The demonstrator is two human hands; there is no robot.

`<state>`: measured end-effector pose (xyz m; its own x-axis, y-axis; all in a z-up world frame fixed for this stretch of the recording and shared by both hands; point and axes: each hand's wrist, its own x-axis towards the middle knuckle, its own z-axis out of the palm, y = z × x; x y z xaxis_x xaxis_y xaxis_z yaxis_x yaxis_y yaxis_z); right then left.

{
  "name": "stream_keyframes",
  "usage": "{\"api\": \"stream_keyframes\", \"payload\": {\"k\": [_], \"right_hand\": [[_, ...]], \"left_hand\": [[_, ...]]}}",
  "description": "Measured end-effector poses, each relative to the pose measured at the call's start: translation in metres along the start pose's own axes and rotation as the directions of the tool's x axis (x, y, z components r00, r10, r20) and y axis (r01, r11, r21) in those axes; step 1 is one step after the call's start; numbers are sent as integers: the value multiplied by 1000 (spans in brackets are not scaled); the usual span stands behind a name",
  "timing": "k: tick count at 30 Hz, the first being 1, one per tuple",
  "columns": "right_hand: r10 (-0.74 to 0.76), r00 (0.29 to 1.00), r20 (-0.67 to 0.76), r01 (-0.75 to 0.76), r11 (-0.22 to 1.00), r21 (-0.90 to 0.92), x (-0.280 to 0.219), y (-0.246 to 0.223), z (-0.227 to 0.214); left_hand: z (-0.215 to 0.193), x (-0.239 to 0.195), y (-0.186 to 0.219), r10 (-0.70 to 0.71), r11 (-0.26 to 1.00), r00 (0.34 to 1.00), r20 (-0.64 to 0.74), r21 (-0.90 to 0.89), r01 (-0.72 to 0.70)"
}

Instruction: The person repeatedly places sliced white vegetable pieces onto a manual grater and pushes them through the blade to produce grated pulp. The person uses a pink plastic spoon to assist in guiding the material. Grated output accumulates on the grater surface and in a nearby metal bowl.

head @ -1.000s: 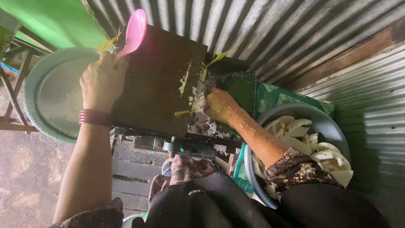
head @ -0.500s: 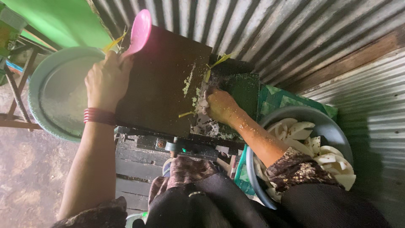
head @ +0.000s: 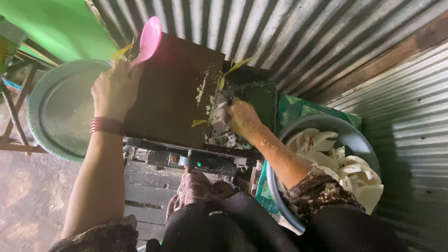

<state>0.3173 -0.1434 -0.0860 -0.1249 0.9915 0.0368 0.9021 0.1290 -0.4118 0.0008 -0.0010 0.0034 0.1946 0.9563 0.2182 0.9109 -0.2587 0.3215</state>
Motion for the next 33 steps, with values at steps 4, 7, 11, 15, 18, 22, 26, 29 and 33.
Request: {"api": "stream_keyframes", "payload": {"k": [4,7,11,15,18,22,26,29,33], "right_hand": [[-5,1000,4,5,999,-46,18,14,8],[-8,997,80,14,996,-82,23,22,14],[-27,995,99,37,995,-94,27,21,19],[-10,994,110,22,993,-113,27,14,14],[10,995,103,-9,1000,-14,27,6,11],[-17,991,131,31,993,-110,29,2,9],[-28,992,120,37,997,-74,30,2,11],[-15,994,104,23,996,-84,30,1,14],[-17,998,64,22,996,-85,27,-2,16]], "left_hand": [[1,1,-2,-10,1000,1000,6,-12,10],[3,3,-1,-13,1000,1000,10,-3,13],[3,3,-2,-23,1000,1000,4,-14,23],[2,5,-1,-30,999,999,19,-14,30],[2,4,-1,-27,999,1000,10,-19,28],[3,4,-2,-1,1000,1000,-7,3,1],[4,4,-3,-12,1000,1000,0,10,12],[5,4,-3,-27,1000,1000,8,2,27],[6,4,-8,26,1000,999,-26,-17,-26]]}}
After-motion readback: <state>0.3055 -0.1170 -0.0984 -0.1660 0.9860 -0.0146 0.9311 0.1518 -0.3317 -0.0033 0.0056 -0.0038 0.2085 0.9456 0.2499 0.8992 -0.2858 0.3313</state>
